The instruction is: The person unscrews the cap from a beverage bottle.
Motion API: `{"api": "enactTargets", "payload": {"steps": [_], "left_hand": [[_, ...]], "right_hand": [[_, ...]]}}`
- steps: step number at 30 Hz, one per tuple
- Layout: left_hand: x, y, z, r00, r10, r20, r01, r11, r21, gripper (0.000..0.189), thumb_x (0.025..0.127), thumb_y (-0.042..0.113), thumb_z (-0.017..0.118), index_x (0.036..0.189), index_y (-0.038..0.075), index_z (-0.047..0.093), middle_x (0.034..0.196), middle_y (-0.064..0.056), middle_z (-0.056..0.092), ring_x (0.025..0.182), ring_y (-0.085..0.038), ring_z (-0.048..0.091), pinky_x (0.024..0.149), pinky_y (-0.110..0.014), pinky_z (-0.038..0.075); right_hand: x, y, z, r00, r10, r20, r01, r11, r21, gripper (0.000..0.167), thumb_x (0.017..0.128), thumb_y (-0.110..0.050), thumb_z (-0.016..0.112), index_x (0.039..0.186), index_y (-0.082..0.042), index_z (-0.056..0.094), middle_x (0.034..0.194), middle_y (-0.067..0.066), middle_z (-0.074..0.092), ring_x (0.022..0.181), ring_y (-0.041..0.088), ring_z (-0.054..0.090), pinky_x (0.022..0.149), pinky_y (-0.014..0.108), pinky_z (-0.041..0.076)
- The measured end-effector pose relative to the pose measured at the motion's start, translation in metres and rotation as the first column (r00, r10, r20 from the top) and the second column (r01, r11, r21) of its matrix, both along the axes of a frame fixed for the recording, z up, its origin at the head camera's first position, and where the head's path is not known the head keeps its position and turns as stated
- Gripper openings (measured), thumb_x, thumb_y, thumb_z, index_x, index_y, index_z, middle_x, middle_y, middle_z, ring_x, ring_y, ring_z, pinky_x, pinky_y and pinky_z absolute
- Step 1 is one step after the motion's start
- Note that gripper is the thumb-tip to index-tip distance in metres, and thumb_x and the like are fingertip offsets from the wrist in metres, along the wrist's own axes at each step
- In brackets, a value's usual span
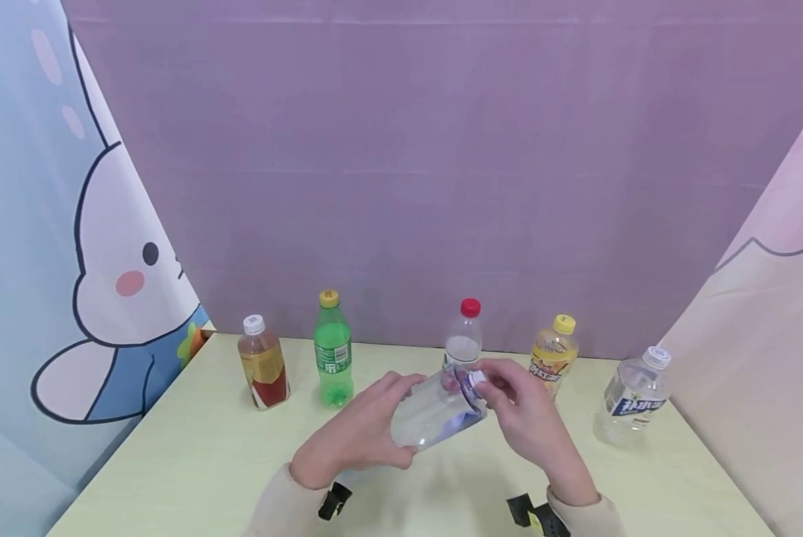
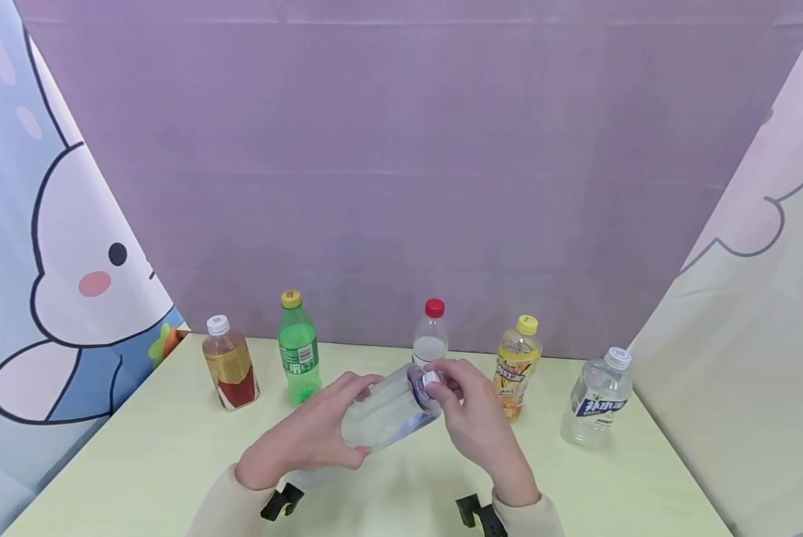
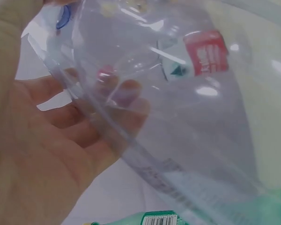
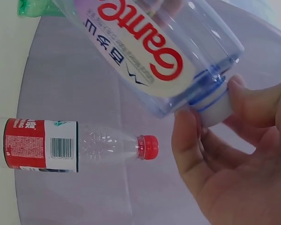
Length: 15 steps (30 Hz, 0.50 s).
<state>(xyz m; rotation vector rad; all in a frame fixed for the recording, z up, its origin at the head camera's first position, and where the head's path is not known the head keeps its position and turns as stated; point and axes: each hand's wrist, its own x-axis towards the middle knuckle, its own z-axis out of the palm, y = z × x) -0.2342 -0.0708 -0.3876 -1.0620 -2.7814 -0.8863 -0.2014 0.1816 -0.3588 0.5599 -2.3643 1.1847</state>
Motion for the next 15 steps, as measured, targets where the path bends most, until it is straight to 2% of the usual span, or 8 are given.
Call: {"api": "enactTargets", "payload": {"steps": [8, 15], "left_hand": [[0.0007, -0.0007, -0.0010, 0.999, -0.030, 0.010, 0.030, 1.000, 0.008, 0.093, 0.068, 0.027, 0.085, 0.150, 0.016, 0.044, 0.125, 0.001, 0.055, 0.105, -0.011, 0.054, 0.089, -0.033, 0.051], [0.0005, -0.0023, -0.0006, 0.999, -0.040, 0.036, 0.039, 0.999, 0.023, 0.092, 0.068, 0.026, 0.084, 0.150, 0.016, 0.045, 0.124, 0.002, 0.056, 0.104, -0.011, 0.054, 0.090, -0.034, 0.050]], "right_hand": [[0.0039, 0.0071, 0.0051, 0.991, 0.032, 0.129, -0.029, 0.999, -0.023, 0.030, 0.088, 0.009, 0.071, 0.111, -0.010, 0.074, 0.107, 0.001, 0.071, 0.093, 0.017, 0.069, 0.084, 0.028, 0.057], [0.0032, 0.0091, 0.0057, 0.992, 0.063, 0.108, -0.062, 0.998, -0.015, 0.037, 0.083, 0.016, 0.071, 0.106, -0.012, 0.076, 0.117, 0.002, 0.072, 0.107, 0.018, 0.067, 0.087, 0.032, 0.058]]}}
